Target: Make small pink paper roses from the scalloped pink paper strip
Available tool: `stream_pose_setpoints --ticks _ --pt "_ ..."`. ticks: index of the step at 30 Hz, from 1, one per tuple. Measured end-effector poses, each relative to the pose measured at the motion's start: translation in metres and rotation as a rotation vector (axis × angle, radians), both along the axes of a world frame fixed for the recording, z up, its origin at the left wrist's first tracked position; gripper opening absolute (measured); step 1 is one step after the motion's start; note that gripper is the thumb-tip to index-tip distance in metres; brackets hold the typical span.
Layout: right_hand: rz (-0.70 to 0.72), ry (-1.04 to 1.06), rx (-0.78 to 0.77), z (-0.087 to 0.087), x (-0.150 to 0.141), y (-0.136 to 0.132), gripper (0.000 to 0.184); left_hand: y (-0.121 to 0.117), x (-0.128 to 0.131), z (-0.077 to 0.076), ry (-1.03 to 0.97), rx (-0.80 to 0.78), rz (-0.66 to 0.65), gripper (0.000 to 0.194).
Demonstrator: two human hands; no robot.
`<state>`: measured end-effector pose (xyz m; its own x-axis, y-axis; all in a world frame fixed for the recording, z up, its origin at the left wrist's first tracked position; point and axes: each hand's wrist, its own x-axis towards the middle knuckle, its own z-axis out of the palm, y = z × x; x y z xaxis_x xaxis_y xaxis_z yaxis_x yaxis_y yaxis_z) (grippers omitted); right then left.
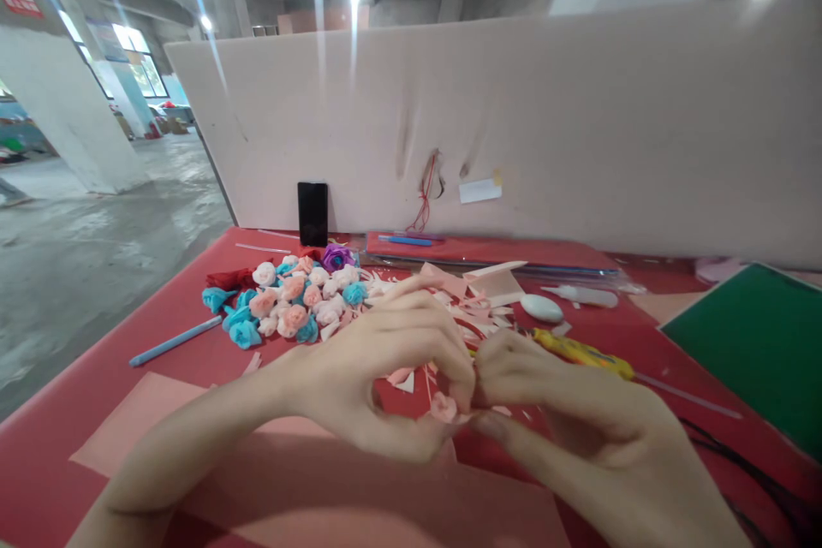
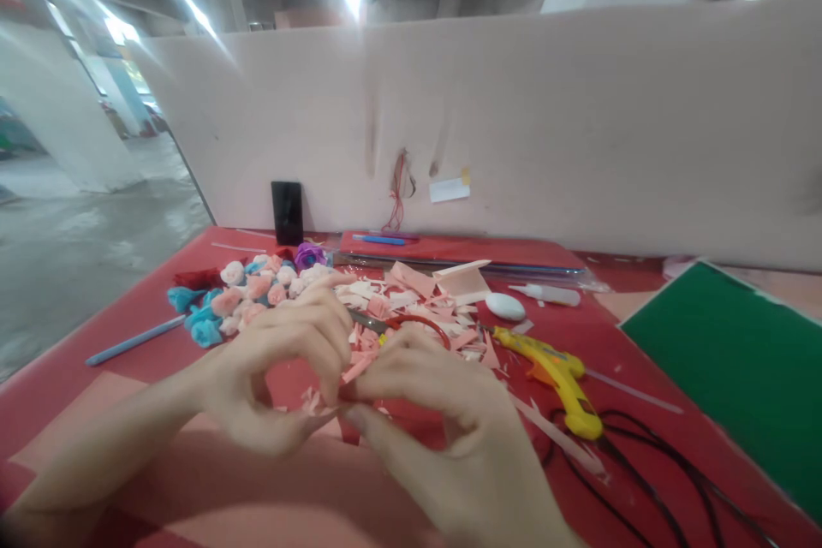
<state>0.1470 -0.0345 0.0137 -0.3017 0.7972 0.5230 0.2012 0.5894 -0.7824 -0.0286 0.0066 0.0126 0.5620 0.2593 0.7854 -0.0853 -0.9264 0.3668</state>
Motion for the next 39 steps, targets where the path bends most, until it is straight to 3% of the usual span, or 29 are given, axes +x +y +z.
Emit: stream_pose_setpoints --ticks 11,18,25,33,36,39 --pt "0.067 -0.065 -0.028 0.0045 0.0001 0.0032 0.017 0.0004 0.0004 0.0002 -0.022 0.092 0.008 0.016" --pt "0.123 -0.016 -0.154 0.0036 0.0027 0.0051 0.015 0.0005 0.0001 -0.0009 0.005 0.097 0.015 0.015" --pt "0.208 -0.033 -0.419 0.0007 0.0045 0.0065 0.009 0.0005 -0.0016 0.0033 0.043 0.17 0.037 0.011" --pt "0.272 0.079 -0.648 0.004 -0.0018 0.0055 0.019 0.0004 -0.0058 0.0025 0.119 0.197 0.021 0.015" --pt "0.208 0.118 -0.671 0.0041 -0.0038 0.004 0.017 0.0001 -0.0021 0.0042 0.08 0.177 0.012 0.013" --pt "0.097 0.193 -0.639 0.0028 -0.0045 0.0034 0.013 -0.0011 0.0019 0.0076 0.017 0.106 0.103 0.016"
